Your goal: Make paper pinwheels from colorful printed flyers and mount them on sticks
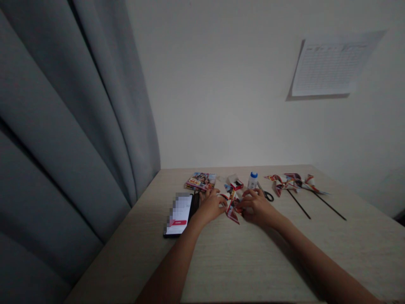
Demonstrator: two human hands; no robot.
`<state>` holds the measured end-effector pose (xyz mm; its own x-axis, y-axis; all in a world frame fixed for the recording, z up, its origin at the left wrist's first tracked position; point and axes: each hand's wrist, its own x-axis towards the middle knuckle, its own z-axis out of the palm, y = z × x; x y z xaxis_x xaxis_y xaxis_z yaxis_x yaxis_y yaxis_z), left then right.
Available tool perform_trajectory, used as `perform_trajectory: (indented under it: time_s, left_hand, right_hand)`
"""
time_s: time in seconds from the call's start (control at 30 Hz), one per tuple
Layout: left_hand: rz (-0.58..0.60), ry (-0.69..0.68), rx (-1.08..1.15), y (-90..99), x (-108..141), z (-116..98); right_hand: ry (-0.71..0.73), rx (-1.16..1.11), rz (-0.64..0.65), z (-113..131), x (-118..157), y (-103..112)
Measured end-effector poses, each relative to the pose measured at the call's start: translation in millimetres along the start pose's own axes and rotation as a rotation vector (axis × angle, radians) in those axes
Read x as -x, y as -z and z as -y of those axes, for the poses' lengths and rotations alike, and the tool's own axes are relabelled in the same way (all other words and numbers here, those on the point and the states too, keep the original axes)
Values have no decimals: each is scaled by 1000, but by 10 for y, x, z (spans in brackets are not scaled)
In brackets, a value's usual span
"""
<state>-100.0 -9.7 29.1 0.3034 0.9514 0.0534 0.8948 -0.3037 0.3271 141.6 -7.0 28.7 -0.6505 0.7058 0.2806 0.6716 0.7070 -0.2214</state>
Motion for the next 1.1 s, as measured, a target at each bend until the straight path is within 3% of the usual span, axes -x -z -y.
perform_trajectory:
  time_s: [0.37, 0.67, 1.1]
  left_hand:
    - [-45, 0, 17, -54, -25, -14]
    - [-79, 29, 52, -110, -62, -25]
    - [-113, 6, 138, -111, -70, -2]
  right_hand:
    - [-124, -74, -98, -113, -21, -157]
    - [-295, -53, -189, -22, -66, -300]
    - [-199, -61, -143, 40, -78, -215]
